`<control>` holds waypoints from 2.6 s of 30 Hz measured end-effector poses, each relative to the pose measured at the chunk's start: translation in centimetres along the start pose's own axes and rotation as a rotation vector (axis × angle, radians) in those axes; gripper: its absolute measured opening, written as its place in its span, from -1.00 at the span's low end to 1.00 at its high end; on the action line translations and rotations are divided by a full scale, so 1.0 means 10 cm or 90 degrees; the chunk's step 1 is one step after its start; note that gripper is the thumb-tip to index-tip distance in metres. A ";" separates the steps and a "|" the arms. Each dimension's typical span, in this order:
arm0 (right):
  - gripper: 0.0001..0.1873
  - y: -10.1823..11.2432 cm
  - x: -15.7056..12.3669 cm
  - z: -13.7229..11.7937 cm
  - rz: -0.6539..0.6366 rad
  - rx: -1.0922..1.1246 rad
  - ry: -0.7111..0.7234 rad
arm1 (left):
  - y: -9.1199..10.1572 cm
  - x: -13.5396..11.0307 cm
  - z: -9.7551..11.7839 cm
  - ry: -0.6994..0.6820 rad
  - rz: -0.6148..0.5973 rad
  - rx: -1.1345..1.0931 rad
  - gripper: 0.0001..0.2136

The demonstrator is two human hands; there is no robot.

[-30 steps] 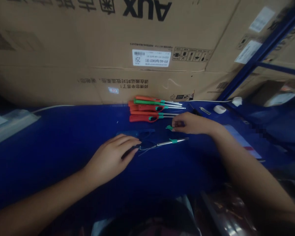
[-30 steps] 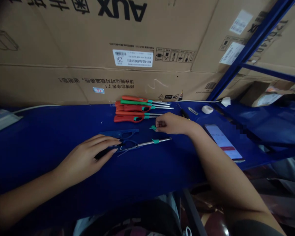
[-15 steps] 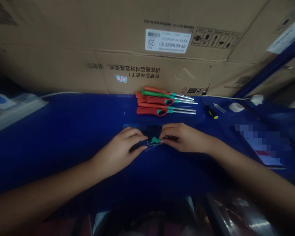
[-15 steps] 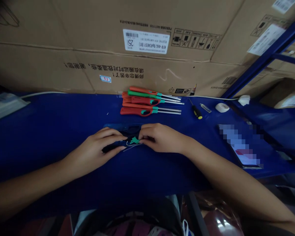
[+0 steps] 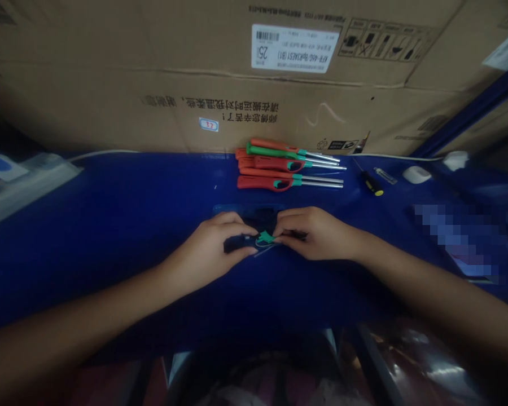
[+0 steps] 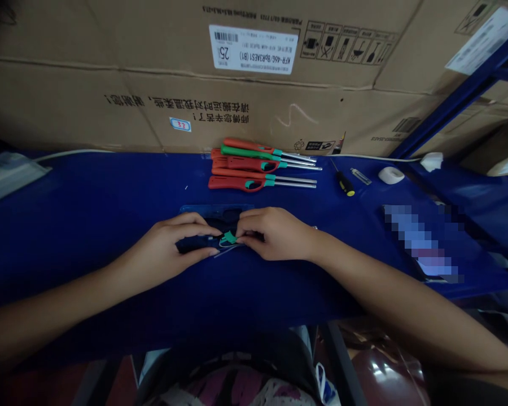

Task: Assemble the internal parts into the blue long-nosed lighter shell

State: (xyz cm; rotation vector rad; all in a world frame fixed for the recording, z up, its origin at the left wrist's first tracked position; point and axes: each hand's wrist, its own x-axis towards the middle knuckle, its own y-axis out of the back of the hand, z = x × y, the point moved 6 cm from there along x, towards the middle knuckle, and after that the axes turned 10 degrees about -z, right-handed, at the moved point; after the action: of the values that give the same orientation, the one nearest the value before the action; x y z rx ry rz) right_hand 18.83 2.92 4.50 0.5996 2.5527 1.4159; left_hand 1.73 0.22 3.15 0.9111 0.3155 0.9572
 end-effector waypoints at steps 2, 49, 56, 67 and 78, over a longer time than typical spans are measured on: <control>-0.89 -0.02 0.00 -0.02 0.000 -0.012 0.019 | 0.00 0.01 0.00 0.004 -0.008 -0.013 -0.79; -0.86 -0.14 -0.03 -0.30 -0.105 -0.457 0.045 | 0.01 -0.02 0.14 -0.072 0.046 0.097 -0.83; -0.86 -0.12 -0.02 -0.29 -0.116 -0.442 0.031 | 0.00 -0.02 0.16 -0.080 0.034 0.114 -0.84; -0.75 -0.03 -0.01 -0.17 -0.073 -0.256 0.005 | -0.03 -0.01 0.11 -0.059 0.001 0.165 -0.84; -0.85 1.24 -0.56 0.57 0.257 -0.384 -0.362 | -0.04 0.00 0.15 -0.076 -0.019 0.266 -0.70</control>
State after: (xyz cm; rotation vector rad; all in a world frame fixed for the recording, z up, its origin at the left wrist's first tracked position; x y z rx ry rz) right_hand 29.11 10.81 11.62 1.2177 1.5217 1.7045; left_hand 2.83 -0.64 3.76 1.3358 0.4363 0.8176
